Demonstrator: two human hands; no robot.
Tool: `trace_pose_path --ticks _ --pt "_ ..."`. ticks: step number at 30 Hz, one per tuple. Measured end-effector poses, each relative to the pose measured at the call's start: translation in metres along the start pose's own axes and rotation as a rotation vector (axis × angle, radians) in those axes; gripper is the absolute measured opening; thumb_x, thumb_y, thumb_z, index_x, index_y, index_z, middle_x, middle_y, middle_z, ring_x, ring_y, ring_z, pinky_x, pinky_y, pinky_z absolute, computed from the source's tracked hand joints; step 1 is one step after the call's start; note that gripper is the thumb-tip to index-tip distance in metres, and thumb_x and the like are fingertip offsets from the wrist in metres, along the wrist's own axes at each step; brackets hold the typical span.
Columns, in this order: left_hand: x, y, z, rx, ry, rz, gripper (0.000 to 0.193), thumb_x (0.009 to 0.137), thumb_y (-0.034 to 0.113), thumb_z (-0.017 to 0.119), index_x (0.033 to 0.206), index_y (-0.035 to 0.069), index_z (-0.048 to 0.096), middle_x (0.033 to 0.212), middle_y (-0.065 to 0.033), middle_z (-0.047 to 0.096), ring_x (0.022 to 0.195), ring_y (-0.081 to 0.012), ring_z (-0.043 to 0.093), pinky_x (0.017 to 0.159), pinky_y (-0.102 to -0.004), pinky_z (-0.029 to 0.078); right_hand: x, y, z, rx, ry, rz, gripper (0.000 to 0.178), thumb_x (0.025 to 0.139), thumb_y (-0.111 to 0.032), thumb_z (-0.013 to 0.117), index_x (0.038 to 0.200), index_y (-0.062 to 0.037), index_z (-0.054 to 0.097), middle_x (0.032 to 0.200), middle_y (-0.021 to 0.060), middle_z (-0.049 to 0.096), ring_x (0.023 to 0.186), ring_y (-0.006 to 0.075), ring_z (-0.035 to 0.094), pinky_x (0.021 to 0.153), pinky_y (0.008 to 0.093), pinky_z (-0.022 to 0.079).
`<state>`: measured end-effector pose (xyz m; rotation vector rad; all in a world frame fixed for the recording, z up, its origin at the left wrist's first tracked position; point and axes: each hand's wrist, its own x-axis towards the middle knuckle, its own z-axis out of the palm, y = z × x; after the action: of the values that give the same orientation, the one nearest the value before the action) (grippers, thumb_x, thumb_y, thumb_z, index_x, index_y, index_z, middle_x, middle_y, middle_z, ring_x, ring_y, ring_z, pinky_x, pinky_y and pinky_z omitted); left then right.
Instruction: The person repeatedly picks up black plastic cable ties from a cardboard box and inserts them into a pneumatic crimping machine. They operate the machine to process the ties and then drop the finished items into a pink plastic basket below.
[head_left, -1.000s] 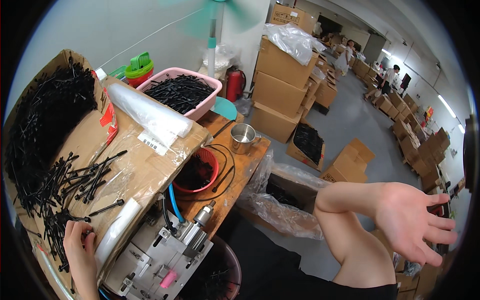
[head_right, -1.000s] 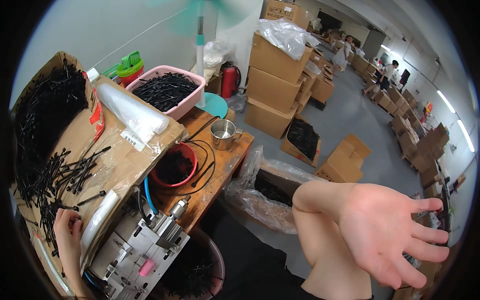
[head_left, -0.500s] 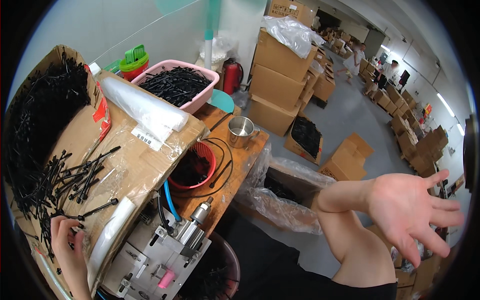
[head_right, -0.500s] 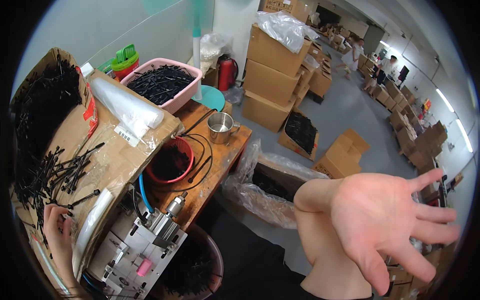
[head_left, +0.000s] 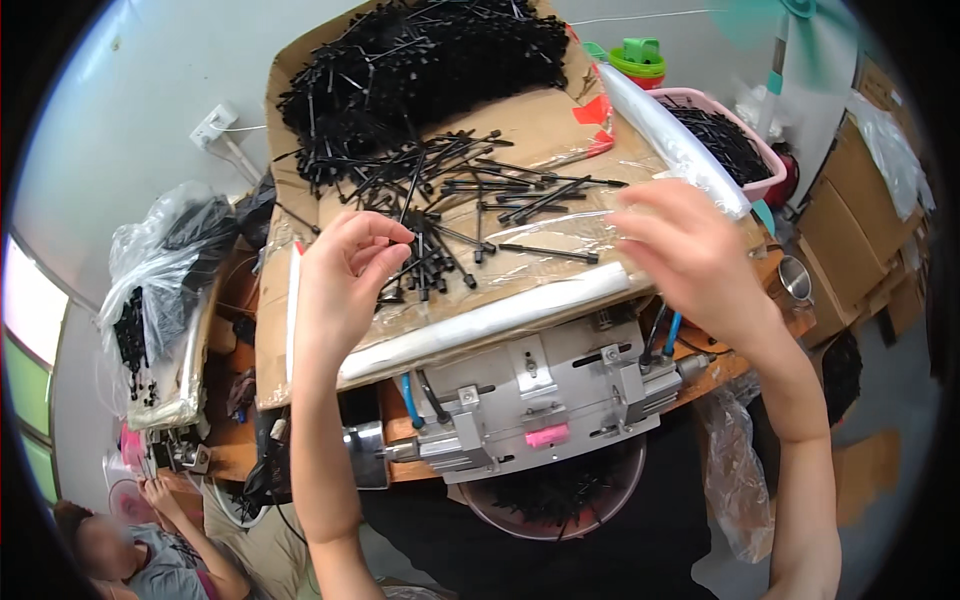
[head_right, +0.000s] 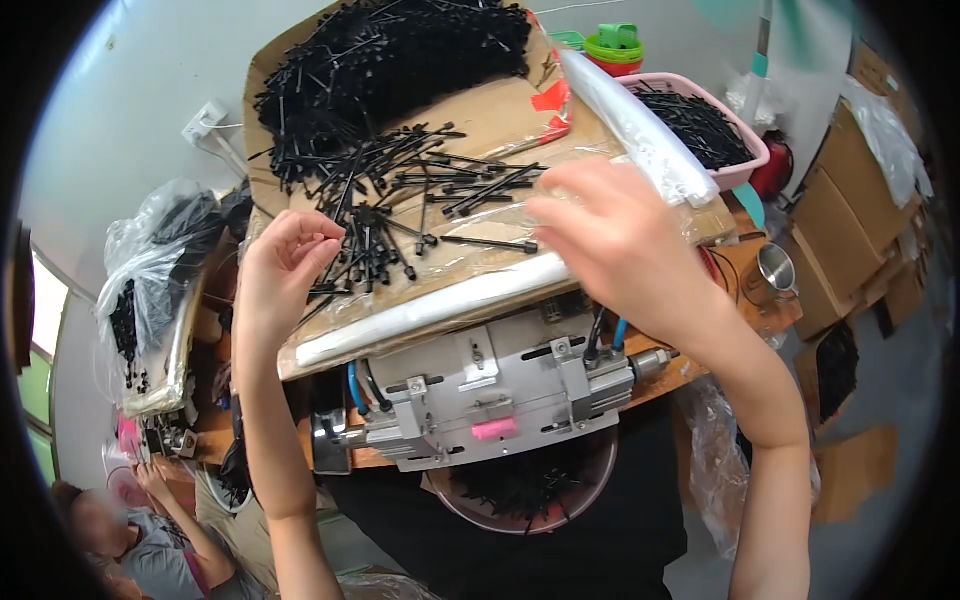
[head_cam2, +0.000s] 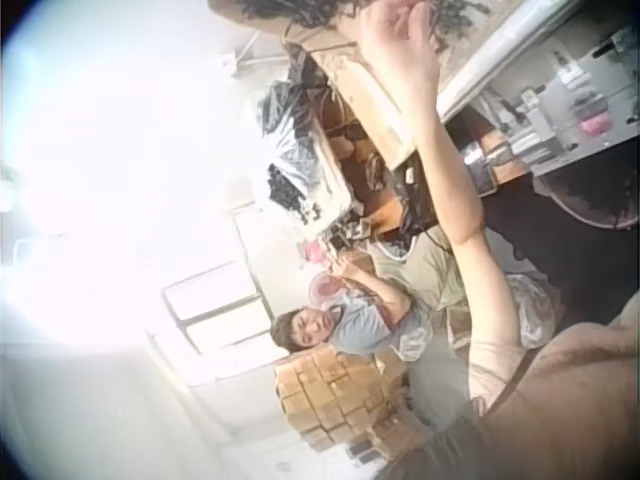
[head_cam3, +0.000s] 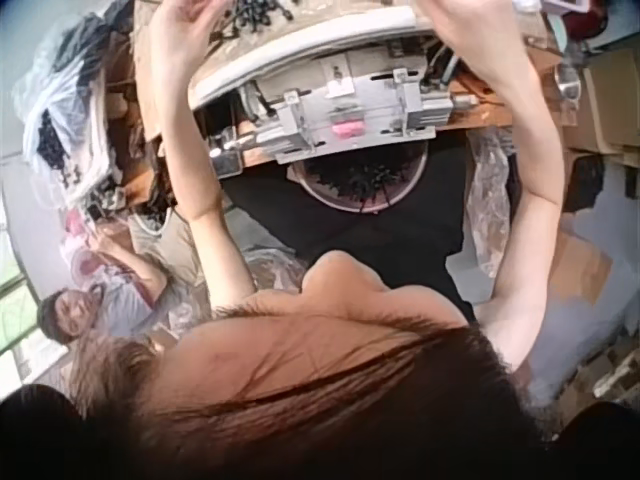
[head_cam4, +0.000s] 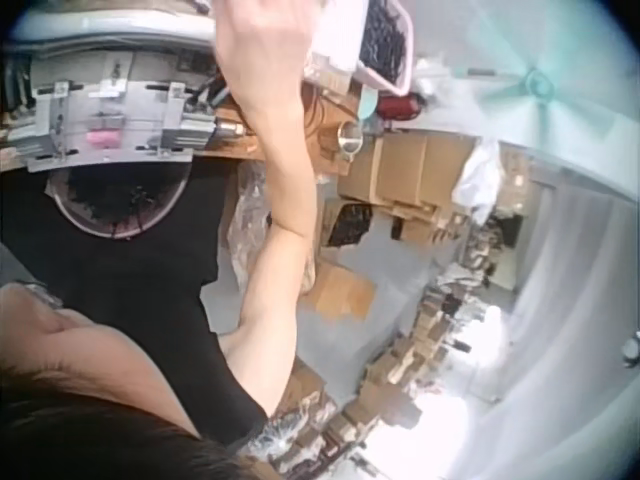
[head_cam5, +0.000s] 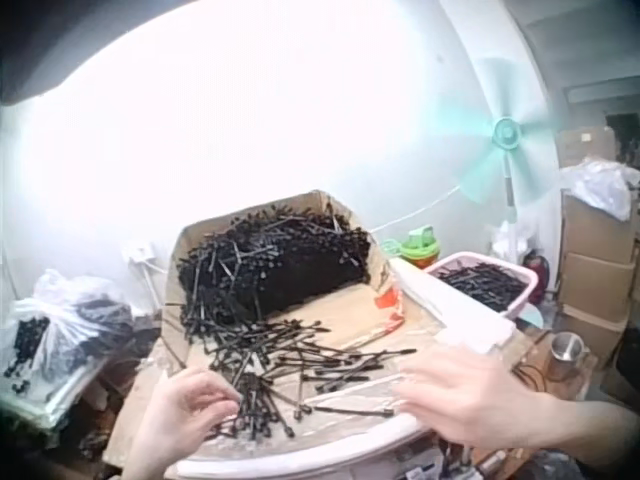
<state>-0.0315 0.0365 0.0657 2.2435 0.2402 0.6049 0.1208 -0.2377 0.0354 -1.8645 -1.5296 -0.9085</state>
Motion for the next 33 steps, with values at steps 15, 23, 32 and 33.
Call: trace_pose_path --ticks 15,23,32,33 --pt "-0.163 0.008 0.076 0.215 0.357 0.037 0.068 0.071 -0.010 0.072 0.135 0.000 0.052 0.088 -0.0053 0.055 0.076 -0.0151 0.049 0.073 -0.0272 0.045 0.003 0.006 0.031 -0.035 -0.266 0.341 0.012 0.089 -0.004 0.053 0.100 -0.0013 0.057 0.087 0.0149 0.065 0.083 0.0328 0.065 0.073 0.0410 0.051" --pt "-0.225 0.015 0.165 0.503 -0.044 0.029 0.070 0.075 0.009 0.075 0.138 -0.005 0.047 0.097 -0.0101 0.056 0.088 -0.0277 0.050 0.080 -0.0385 0.044 -0.021 -0.019 -0.009 1.085 0.099 0.854 0.021 0.098 -0.008 0.056 0.118 0.0006 0.059 0.083 0.0021 0.060 0.074 0.0077 0.055 0.062 0.0210 0.044" --pt "-0.214 0.015 0.175 0.657 -0.092 0.032 0.070 0.077 0.012 0.073 0.139 -0.006 0.045 0.098 -0.0103 0.055 0.092 -0.0284 0.051 0.083 -0.0383 0.045 -0.069 -0.066 -0.022 0.917 0.280 0.726 0.020 0.089 -0.001 0.066 0.108 0.0027 0.059 0.092 0.0093 0.065 0.078 0.0127 0.060 0.066 0.0236 0.051" --pt "-0.215 0.014 0.175 0.651 -0.092 0.022 0.071 0.077 0.012 0.074 0.139 -0.006 0.045 0.099 -0.0106 0.055 0.093 -0.0286 0.051 0.083 -0.0383 0.045 -0.077 -0.072 -0.016 0.889 0.237 0.676 0.022 0.086 0.002 0.068 0.107 0.0029 0.060 0.092 0.0105 0.065 0.078 0.0146 0.061 0.066 0.0248 0.051"
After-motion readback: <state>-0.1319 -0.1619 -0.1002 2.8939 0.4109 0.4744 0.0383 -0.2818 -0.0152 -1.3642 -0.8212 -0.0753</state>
